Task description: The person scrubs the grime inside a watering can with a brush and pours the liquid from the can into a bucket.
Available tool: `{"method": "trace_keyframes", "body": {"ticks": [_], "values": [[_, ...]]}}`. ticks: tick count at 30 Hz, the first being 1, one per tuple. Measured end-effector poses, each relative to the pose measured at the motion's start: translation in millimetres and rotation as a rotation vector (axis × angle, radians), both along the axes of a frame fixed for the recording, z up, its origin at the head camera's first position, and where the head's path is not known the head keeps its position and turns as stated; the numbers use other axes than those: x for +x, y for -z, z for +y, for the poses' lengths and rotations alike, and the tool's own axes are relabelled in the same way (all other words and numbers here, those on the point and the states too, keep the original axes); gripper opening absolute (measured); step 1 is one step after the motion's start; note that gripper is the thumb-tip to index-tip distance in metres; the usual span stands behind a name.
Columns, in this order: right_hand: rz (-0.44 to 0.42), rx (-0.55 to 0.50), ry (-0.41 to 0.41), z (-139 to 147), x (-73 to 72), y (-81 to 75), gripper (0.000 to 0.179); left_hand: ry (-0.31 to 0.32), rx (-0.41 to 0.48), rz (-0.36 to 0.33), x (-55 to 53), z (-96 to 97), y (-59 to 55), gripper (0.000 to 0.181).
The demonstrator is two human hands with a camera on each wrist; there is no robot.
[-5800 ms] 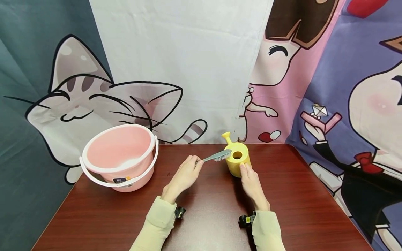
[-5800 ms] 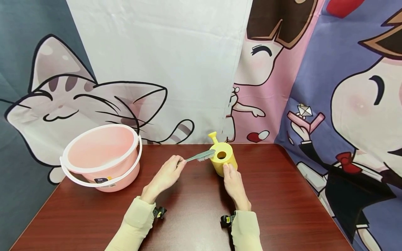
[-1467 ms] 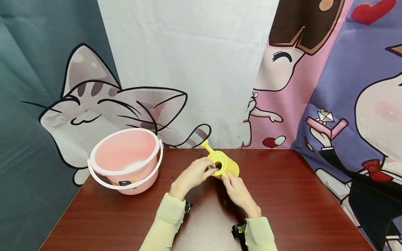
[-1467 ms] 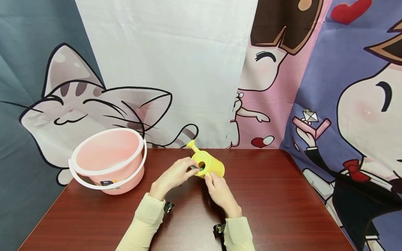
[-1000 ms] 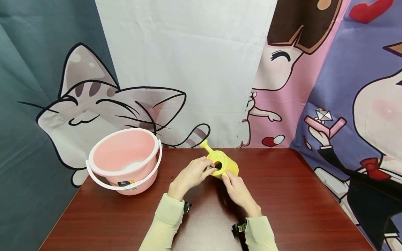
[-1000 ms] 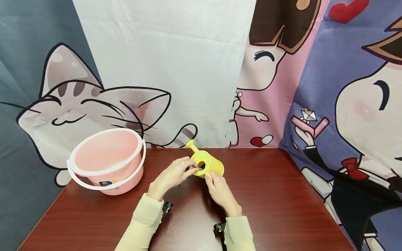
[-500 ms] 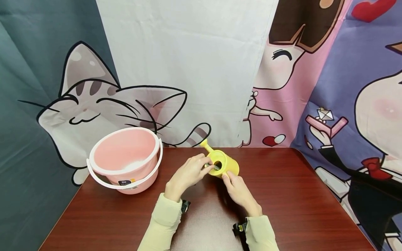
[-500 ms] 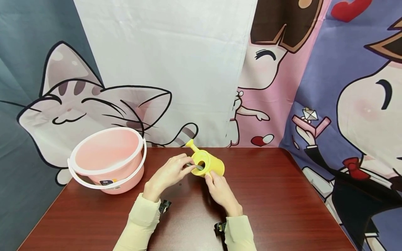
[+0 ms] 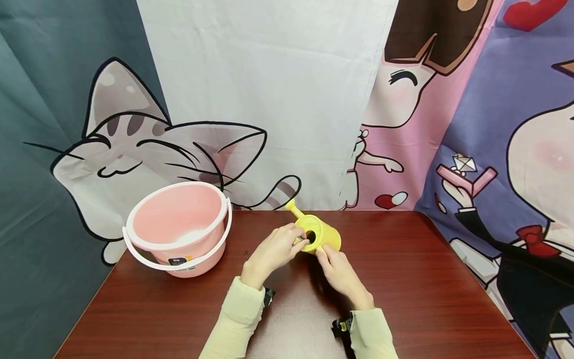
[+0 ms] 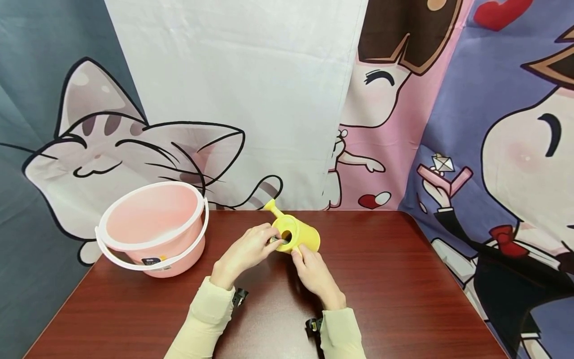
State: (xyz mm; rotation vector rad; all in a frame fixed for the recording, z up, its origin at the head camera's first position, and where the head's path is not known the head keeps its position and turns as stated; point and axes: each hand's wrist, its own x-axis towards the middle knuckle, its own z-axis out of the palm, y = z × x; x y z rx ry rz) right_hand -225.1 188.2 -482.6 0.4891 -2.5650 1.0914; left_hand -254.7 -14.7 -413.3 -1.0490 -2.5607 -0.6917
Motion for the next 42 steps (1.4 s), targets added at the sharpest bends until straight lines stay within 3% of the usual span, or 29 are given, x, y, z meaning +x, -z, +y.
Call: {"method": "trace_keyframes", "body": {"ticks": [8, 15, 20, 23, 29, 42], "values": [[0.011, 0.007, -0.004, 0, 0.4, -0.5, 0.026, -0.008, -0.03, -0.005, -2.2, 8.6, 9.3, 0.013], [-0.012, 0.013, -0.001, 1, 1.2, -0.4, 0.024, -0.022, -0.029, 0.022, -3.4, 9.8, 13.5, 0.013], [-0.012, 0.011, -0.002, 1, 1.6, -0.3, 0.025, -0.022, -0.041, 0.0, -3.0, 9.6, 13.9, 0.013], [-0.009, 0.007, -0.006, 0, 2.1, -0.4, 0.026, -0.033, -0.067, 0.008, -1.0, 9.5, 12.4, 0.013], [0.008, -0.006, -0.019, 1, 0.7, -0.2, 0.026, -0.069, -0.103, 0.099, 4.1, 8.8, 5.8, 0.016], [0.0, -0.008, -0.011, 2, -0.7, -0.3, 0.027, -0.089, -0.051, 0.153, 13.7, -1.0, -11.8, 0.014]]}}
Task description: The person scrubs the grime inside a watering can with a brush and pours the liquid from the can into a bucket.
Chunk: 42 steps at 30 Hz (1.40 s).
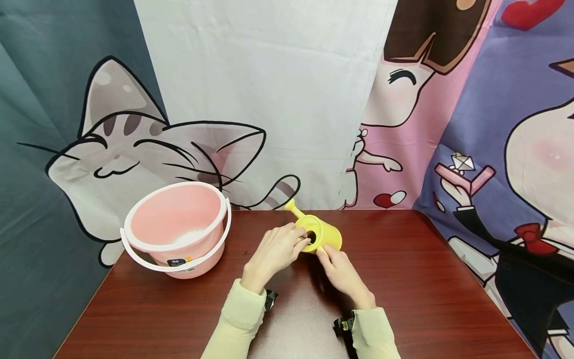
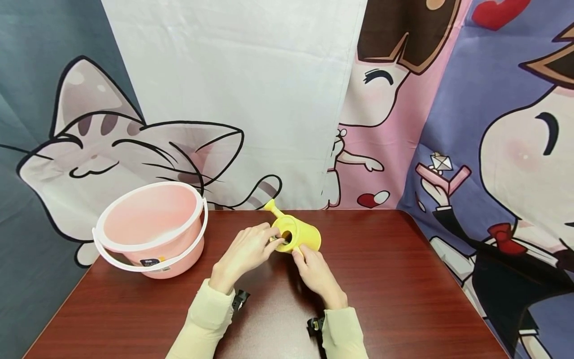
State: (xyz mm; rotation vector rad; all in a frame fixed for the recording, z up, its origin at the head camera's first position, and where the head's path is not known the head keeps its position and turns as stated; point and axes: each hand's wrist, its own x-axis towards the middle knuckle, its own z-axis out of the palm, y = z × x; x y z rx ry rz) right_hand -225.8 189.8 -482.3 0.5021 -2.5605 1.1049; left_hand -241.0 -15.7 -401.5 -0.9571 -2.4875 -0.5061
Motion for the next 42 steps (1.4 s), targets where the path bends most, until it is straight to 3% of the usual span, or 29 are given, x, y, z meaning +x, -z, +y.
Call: {"method": "trace_keyframes", "body": {"ticks": [12, 24, 31, 37, 42], "values": [[0.015, -0.034, 0.006, 4, -1.5, 2.8, 0.027, -0.026, 0.068, 0.021, -0.6, 4.6, 0.7, 0.015], [-0.008, -0.034, 0.005, 3, -1.2, 0.7, 0.028, -0.026, 0.042, -0.108, -7.3, 11.7, 14.1, 0.017], [-0.001, -0.027, 0.005, 1, -0.7, 1.6, 0.029, -0.02, 0.042, -0.125, -10.2, 18.2, 22.5, 0.016], [0.026, -0.02, -0.001, 1, -1.4, 2.8, 0.03, -0.001, 0.076, -0.1, -10.7, 24.9, 24.3, 0.031], [0.035, -0.022, 0.0, 1, -1.8, 3.4, 0.03, -0.016, 0.091, -0.14, -11.3, 25.5, 24.6, 0.033]]}}
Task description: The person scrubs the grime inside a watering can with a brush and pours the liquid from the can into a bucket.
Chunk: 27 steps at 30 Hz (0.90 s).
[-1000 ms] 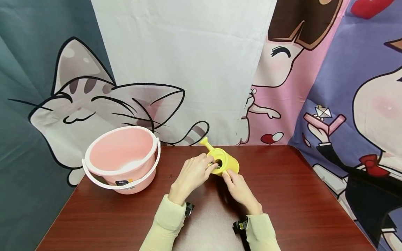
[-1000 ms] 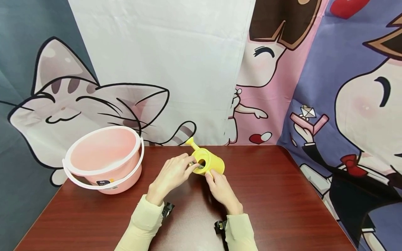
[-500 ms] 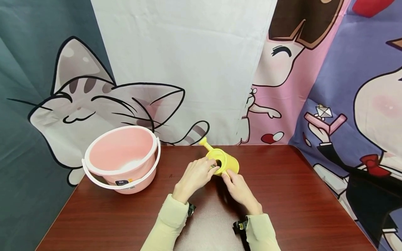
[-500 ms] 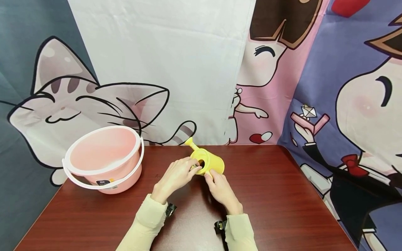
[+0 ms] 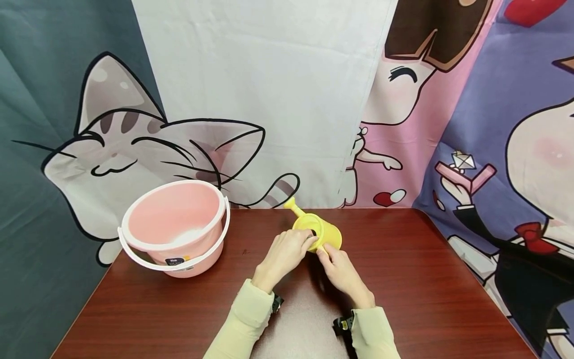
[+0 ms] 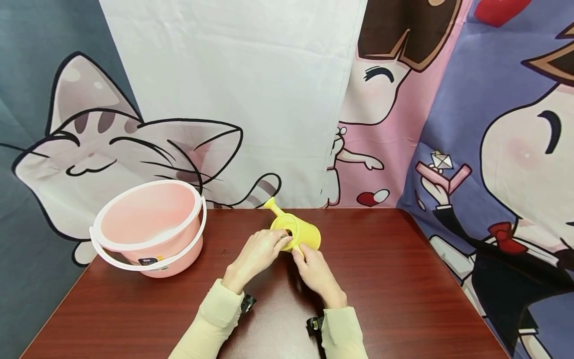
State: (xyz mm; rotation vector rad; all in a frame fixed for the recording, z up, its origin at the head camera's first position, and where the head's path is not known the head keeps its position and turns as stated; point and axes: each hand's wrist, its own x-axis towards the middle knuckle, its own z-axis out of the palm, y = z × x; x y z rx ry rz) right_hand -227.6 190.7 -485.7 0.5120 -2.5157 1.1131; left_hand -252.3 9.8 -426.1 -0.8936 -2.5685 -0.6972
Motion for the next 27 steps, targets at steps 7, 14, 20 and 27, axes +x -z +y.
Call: {"method": "trace_keyframes", "body": {"ticks": [7, 14, 20, 27], "values": [[0.024, -0.009, 0.003, 1, -0.4, 1.0, 0.03, 0.023, 0.022, -0.059, -0.5, -4.2, -7.1, 0.033], [0.023, -0.004, 0.019, 3, 1.1, -0.1, 0.031, 0.054, 0.061, -0.087, 3.2, -13.6, -18.8, 0.032], [-0.016, -0.016, 0.008, 6, 2.0, -0.1, 0.03, 0.053, 0.035, -0.072, 5.9, -19.0, -25.0, 0.032], [-0.047, -0.019, -0.004, 6, 2.8, -0.5, 0.03, 0.043, 0.001, -0.052, 6.8, -22.3, -28.4, 0.032]]}}
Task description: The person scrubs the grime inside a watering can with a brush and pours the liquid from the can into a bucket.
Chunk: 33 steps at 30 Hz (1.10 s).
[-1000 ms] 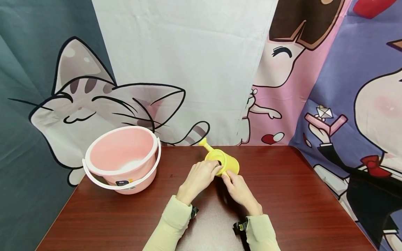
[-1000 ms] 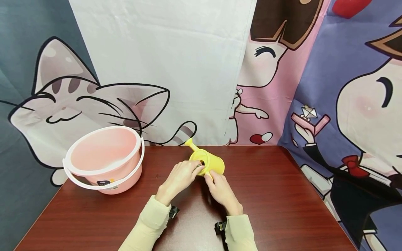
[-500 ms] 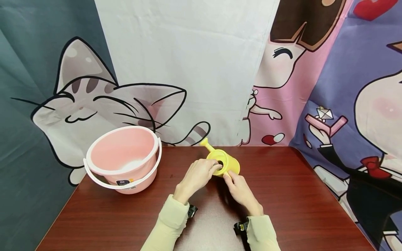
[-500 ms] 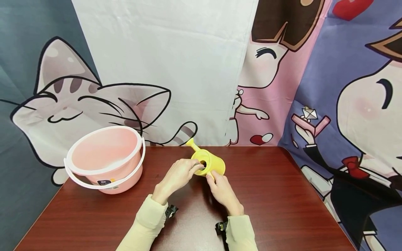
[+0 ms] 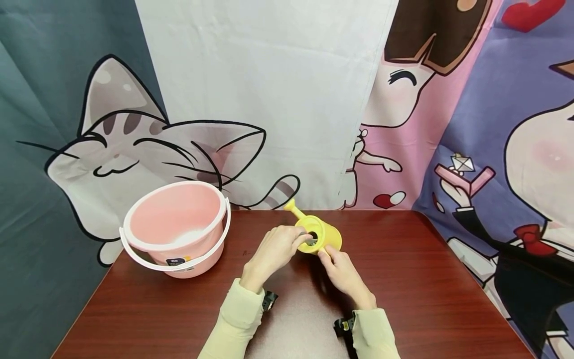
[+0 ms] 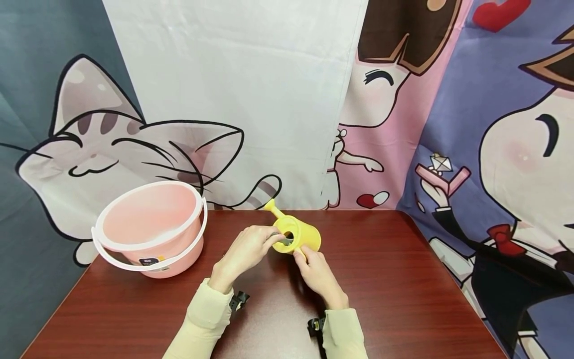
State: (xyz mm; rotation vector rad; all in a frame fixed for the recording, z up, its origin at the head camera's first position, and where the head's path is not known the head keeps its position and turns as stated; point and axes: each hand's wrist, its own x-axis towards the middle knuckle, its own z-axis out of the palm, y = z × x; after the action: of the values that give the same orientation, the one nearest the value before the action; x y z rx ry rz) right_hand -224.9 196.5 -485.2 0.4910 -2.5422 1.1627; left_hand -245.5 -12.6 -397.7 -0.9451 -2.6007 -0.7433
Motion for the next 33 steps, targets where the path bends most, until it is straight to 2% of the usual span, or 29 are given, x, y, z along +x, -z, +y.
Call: {"method": "trace_keyframes", "body": {"ticks": [6, 12, 25, 33], "values": [[0.02, -0.001, 0.0, 0, -1.3, 0.1, 0.031, 0.011, 0.009, 0.013, -1.4, 2.5, 4.3, 0.033], [0.008, -0.014, -0.002, 0, -1.4, -0.3, 0.03, 0.029, 0.025, 0.013, -4.8, 6.0, 13.5, 0.029], [0.021, -0.021, -0.018, -1, -0.1, 0.1, 0.03, 0.055, -0.035, 0.046, -12.0, 16.5, 27.4, 0.027], [0.041, -0.024, -0.01, -2, 1.2, 1.3, 0.03, 0.067, -0.028, 0.074, -12.7, 14.8, 28.2, 0.029]]}}
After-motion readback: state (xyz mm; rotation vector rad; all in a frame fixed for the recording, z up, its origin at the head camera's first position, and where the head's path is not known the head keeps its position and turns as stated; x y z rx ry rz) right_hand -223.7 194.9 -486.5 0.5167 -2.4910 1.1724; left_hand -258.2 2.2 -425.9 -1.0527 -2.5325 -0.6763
